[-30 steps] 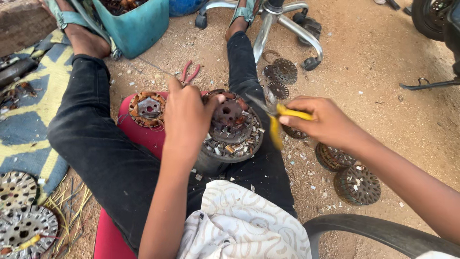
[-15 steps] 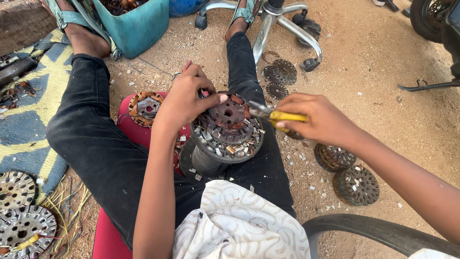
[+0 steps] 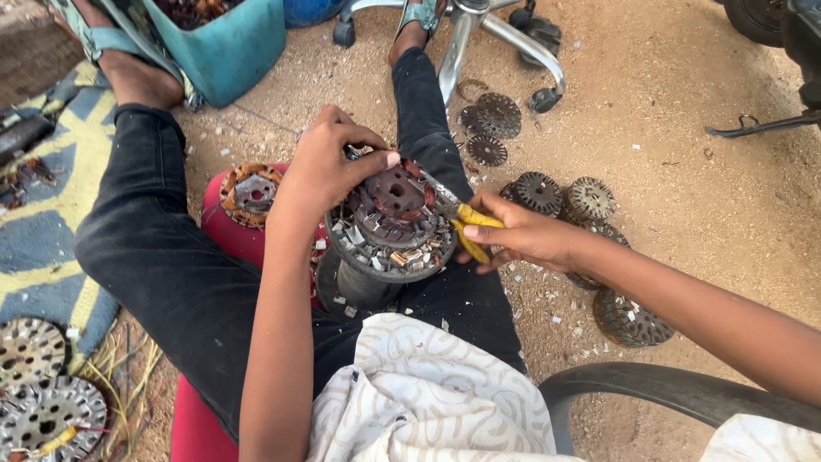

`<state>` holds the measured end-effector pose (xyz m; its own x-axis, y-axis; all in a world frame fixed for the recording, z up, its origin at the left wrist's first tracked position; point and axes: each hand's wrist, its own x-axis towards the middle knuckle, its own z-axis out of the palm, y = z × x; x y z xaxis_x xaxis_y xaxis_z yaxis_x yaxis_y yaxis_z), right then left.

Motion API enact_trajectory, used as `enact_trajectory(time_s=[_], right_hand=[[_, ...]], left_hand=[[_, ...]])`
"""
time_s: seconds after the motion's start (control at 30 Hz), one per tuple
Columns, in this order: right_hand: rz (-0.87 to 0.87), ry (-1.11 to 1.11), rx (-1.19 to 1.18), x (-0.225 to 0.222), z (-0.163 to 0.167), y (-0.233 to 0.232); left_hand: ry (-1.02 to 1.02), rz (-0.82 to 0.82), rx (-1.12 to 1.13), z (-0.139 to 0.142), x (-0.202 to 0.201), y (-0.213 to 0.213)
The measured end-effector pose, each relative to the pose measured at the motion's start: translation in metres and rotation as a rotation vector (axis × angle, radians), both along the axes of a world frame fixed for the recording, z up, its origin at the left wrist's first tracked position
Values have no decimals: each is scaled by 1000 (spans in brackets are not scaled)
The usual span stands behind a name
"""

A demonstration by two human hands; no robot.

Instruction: The person sits on a red stool and uses yellow pliers to pull copper wire coils out of circular metal stator components. They place the extracted copper into a nearby blue bin and set the empty metal parts aside on the ground.

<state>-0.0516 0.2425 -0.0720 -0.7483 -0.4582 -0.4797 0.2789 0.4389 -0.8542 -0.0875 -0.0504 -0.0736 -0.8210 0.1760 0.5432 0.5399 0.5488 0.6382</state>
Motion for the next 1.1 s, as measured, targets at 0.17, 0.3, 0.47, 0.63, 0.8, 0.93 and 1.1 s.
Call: enact_trajectory(time_s=[0.17,0.3,0.47,0.63,0.8,0.93,1.1], right_hand=[[157,329,422,5,44,-6],[104,280,609,29,74,-20],[40,175,546,52,90,-38],[14,208,525,53,92,-32],[-38,208,271,47,62,-30],[-86,203,157,49,40,-30],[-116,313,118,55,34,-31]], left_hand=[[118,311,-112,4,18,26],[139,384,-66,4,28,39],[-28,267,-68,11,20,42],[75,304,-78,13,17,44],[104,266,17,15,10,35],[131,233,58,19,8,29],[303,121,178,35,9,36]])
